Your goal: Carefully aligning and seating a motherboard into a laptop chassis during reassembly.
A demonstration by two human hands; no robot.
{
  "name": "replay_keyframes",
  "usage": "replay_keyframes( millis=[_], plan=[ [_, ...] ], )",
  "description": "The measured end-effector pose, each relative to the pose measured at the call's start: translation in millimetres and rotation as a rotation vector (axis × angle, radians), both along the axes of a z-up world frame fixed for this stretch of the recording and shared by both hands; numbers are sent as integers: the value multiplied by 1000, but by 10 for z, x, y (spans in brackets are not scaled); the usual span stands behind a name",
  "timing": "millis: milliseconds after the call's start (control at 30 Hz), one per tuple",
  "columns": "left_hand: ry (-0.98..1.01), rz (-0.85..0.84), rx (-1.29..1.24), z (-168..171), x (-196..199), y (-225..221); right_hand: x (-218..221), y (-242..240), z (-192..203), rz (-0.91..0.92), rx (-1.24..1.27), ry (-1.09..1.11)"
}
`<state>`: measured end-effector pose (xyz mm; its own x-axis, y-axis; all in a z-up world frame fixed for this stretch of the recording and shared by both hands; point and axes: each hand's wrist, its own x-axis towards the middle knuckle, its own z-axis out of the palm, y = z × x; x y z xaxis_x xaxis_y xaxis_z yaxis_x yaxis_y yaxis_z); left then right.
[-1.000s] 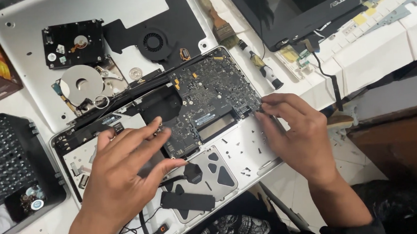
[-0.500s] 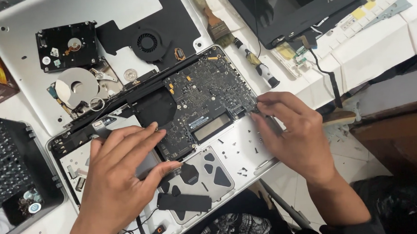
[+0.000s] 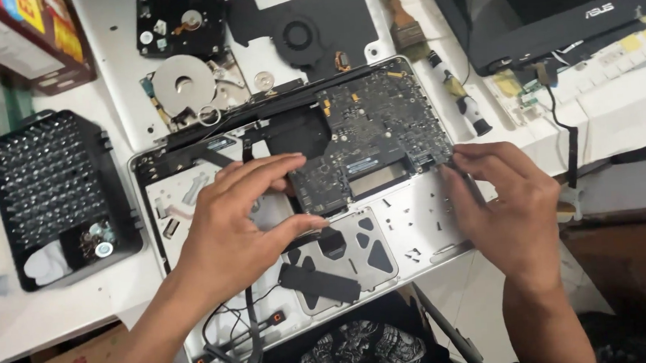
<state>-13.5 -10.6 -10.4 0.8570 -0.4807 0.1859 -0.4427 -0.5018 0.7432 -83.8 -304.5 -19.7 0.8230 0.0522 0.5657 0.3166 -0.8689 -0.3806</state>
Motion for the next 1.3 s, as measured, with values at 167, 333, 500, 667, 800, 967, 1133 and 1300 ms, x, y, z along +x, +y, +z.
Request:
replay_keyframes(
  millis=[167, 333, 500, 667, 800, 967, 1133, 1300],
  plan=[
    [32, -27, 58, -13, 37, 13, -13, 4, -37, -17, 19, -10],
    [-14, -54, 87, -38, 17, 8, -24, 3, -22, -24, 29, 13],
    [-42, -90, 114, 1, -27, 11, -28, 7, -10, -20, 21, 12],
    [25, -166, 129, 28, -20, 31, -42, -1, 17, -46, -8, 27],
    [-6, -167, 92, -22, -14, 50, -86, 32, 80, -67, -197, 3],
    [9, -169, 106, 3, -10, 51, -208, 349, 158, 307, -184, 8],
    [-49, -145, 32, -49, 10, 56, -197, 683, 215, 413, -294, 73],
    [-83, -121, -50, -81, 19, 51, -234, 884, 165, 192, -320, 55]
  ],
)
